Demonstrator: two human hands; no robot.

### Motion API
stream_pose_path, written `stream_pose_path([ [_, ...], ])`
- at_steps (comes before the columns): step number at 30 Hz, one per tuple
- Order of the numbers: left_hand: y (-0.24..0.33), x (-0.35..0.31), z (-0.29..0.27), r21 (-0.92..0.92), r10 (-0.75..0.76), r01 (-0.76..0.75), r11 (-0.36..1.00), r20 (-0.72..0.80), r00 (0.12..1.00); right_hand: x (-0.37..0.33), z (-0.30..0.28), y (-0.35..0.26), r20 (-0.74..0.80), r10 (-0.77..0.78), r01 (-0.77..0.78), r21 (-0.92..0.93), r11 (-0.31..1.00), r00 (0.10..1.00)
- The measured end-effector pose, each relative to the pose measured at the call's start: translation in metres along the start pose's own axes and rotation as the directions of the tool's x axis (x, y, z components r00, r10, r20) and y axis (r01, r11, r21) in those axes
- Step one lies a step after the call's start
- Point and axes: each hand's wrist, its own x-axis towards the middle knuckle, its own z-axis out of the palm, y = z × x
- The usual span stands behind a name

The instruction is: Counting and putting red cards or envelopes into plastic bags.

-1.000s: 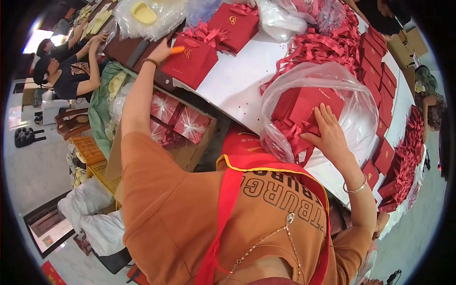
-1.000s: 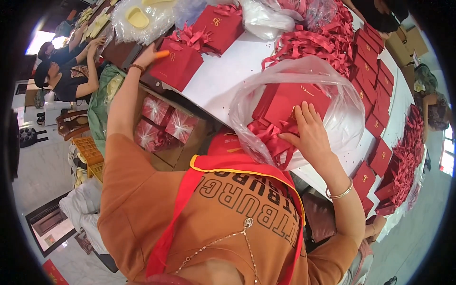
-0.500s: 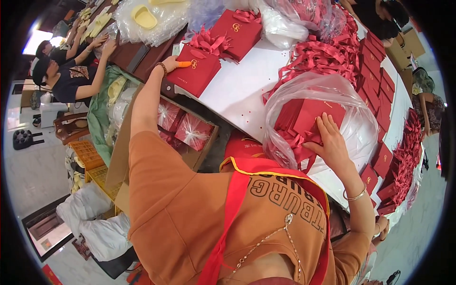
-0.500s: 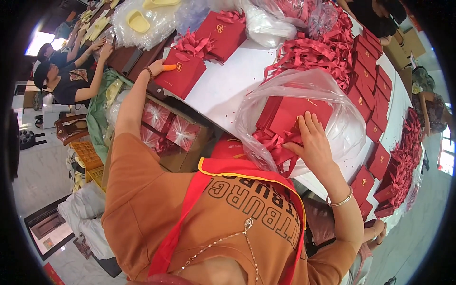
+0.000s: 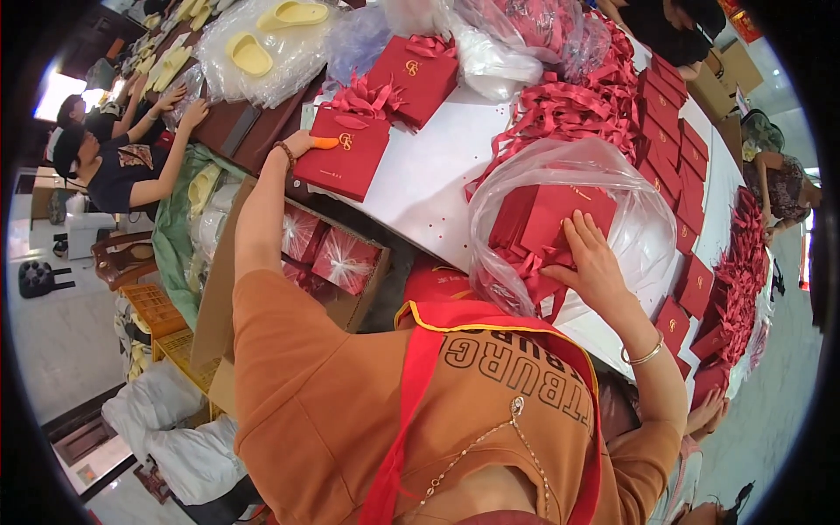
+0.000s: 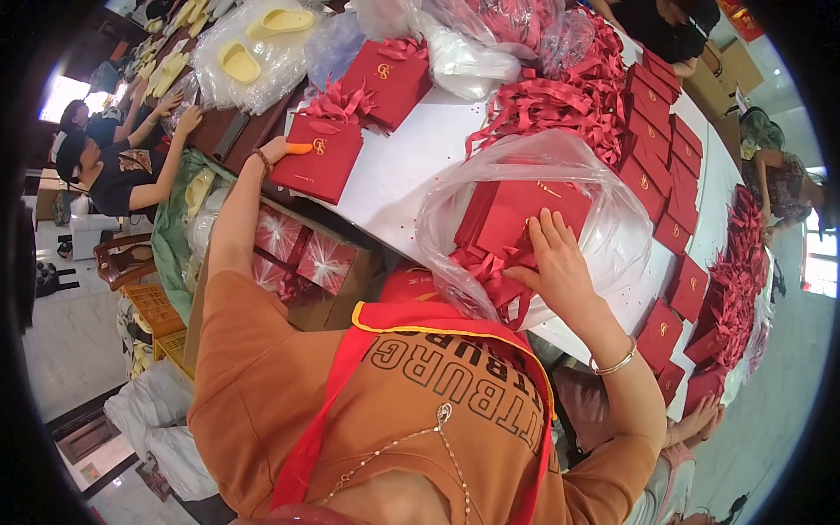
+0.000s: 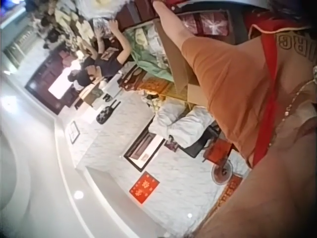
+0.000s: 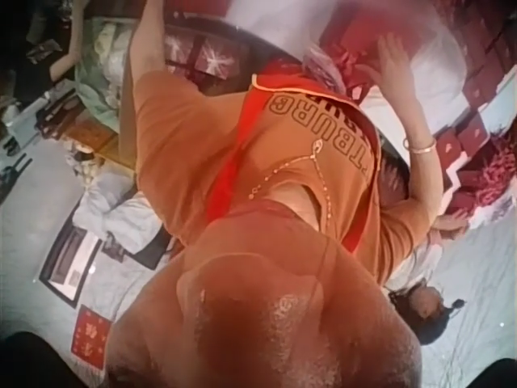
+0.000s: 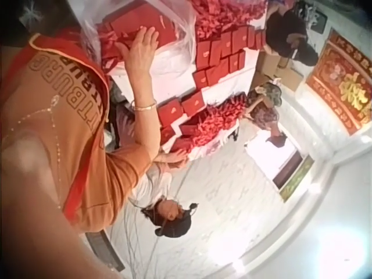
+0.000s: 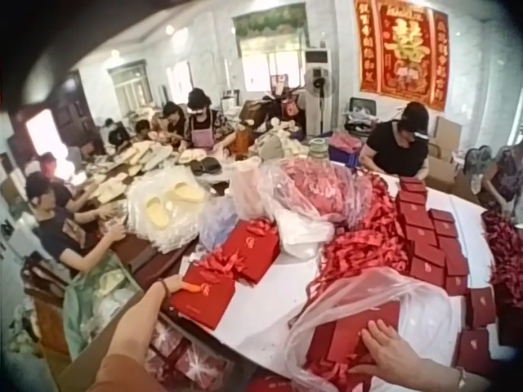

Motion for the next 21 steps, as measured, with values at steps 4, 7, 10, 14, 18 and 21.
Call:
stream_pose_path([
  [4, 0.002, -0.022, 0.031, -0.165, 0.143, -0.138, 0.977, 0.02, 0.989, -0.001, 0.0, 0.002, 0.016, 0.02, -0.02, -0.008, 1.0, 1.0],
  [7, 0.002, -0.038, 0.048, -0.133, 0.405, -0.399, 0.907, 0.024, 0.914, -0.001, -0.001, 0.003, 0.012, 0.017, -0.017, -0.012, 1.0, 1.0],
  [10, 0.019, -0.07, 0.081, 0.245, 0.475, -0.452, 0.858, -0.045, 0.879, 0.0, -0.001, 0.002, 0.037, 0.051, -0.051, 0.01, 0.999, 0.998],
  [14, 0.044, -0.107, 0.163, 0.926, 0.584, -0.221, 0.305, 0.001, 0.812, -0.003, 0.002, 0.001, 0.035, 0.04, -0.041, 0.015, 0.999, 0.999],
  [18, 0.026, -0.095, 0.191, 0.988, 0.723, -0.144, 0.048, 0.065, 0.688, 0.0, 0.003, 0.005, -0.003, 0.021, -0.021, 0.007, 1.0, 1.0],
  [21, 0.017, -0.095, 0.192, 0.988, 0.749, -0.151, 0.025, 0.081, 0.658, -0.006, 0.01, 0.003, -0.02, 0.037, -0.036, 0.013, 0.999, 0.999],
])
